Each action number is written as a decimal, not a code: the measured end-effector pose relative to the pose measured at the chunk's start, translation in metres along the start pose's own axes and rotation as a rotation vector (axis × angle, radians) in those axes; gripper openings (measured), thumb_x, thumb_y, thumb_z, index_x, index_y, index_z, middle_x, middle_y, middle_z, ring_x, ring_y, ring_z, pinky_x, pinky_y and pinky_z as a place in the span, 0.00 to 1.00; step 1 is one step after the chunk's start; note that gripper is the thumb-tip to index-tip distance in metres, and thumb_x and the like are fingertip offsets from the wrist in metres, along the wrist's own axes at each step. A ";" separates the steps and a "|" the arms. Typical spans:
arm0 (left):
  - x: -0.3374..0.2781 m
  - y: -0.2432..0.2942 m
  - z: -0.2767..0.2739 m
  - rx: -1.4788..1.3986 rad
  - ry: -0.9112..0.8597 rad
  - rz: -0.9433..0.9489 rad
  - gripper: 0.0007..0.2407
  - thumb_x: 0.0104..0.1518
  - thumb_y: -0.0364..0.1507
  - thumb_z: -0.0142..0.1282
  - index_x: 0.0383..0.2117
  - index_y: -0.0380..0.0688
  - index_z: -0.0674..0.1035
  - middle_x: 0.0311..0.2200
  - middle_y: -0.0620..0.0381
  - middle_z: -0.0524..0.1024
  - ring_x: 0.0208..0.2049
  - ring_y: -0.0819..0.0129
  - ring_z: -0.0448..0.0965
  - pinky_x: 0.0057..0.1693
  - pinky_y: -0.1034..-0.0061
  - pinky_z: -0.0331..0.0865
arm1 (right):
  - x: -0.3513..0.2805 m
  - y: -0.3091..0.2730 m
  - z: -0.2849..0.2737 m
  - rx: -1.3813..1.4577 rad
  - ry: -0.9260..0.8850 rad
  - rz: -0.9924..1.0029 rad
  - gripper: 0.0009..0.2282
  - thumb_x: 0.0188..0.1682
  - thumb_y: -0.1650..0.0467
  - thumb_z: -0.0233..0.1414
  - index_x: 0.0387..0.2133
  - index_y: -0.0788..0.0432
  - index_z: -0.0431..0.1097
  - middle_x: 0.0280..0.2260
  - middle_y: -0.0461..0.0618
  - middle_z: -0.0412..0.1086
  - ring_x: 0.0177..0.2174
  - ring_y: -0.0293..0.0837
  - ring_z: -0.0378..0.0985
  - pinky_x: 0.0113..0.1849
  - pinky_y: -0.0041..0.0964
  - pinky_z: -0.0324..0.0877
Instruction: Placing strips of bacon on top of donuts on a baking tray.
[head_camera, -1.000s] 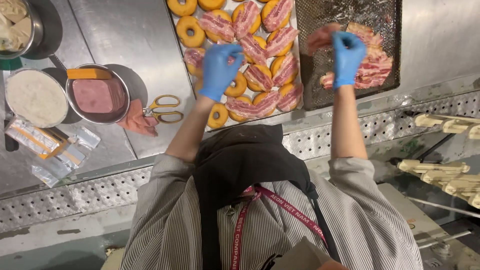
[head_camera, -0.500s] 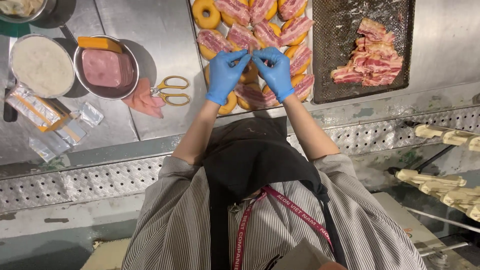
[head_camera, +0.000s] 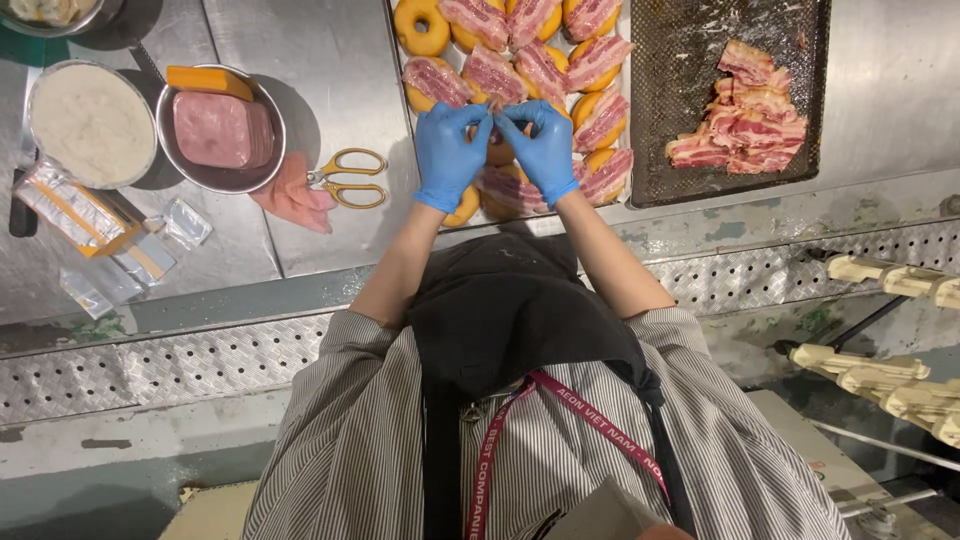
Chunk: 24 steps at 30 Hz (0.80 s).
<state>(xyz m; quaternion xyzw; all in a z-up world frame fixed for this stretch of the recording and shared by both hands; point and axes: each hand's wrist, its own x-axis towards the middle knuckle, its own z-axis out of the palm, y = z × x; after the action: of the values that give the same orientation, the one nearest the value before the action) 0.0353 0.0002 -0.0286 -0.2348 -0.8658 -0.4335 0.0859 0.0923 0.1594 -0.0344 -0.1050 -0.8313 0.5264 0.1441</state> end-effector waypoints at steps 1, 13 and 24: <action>-0.002 -0.007 0.004 0.000 0.000 -0.001 0.06 0.51 0.30 0.67 0.31 0.45 0.87 0.19 0.49 0.77 0.25 0.56 0.76 0.37 0.61 0.69 | 0.001 0.008 -0.001 0.000 -0.001 0.000 0.05 0.46 0.72 0.65 0.31 0.63 0.79 0.28 0.47 0.77 0.27 0.36 0.73 0.32 0.31 0.69; -0.047 -0.134 0.026 -0.365 0.092 -0.600 0.10 0.53 0.33 0.65 0.35 0.40 0.85 0.30 0.52 0.86 0.31 0.67 0.87 0.41 0.74 0.79 | -0.007 0.100 -0.043 0.141 0.068 0.382 0.06 0.50 0.72 0.60 0.31 0.65 0.76 0.26 0.44 0.77 0.26 0.31 0.76 0.29 0.26 0.70; -0.060 -0.126 -0.001 0.044 0.047 -0.533 0.07 0.56 0.33 0.63 0.31 0.45 0.85 0.29 0.53 0.84 0.30 0.55 0.84 0.38 0.64 0.74 | -0.012 0.070 -0.055 -0.052 -0.052 0.181 0.06 0.50 0.71 0.61 0.33 0.64 0.77 0.27 0.45 0.76 0.27 0.30 0.73 0.30 0.27 0.66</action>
<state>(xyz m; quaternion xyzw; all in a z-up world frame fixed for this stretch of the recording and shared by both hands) 0.0273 -0.0857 -0.1390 0.0134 -0.9039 -0.4274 -0.0063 0.1245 0.2316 -0.0770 -0.1696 -0.8353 0.5181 0.0717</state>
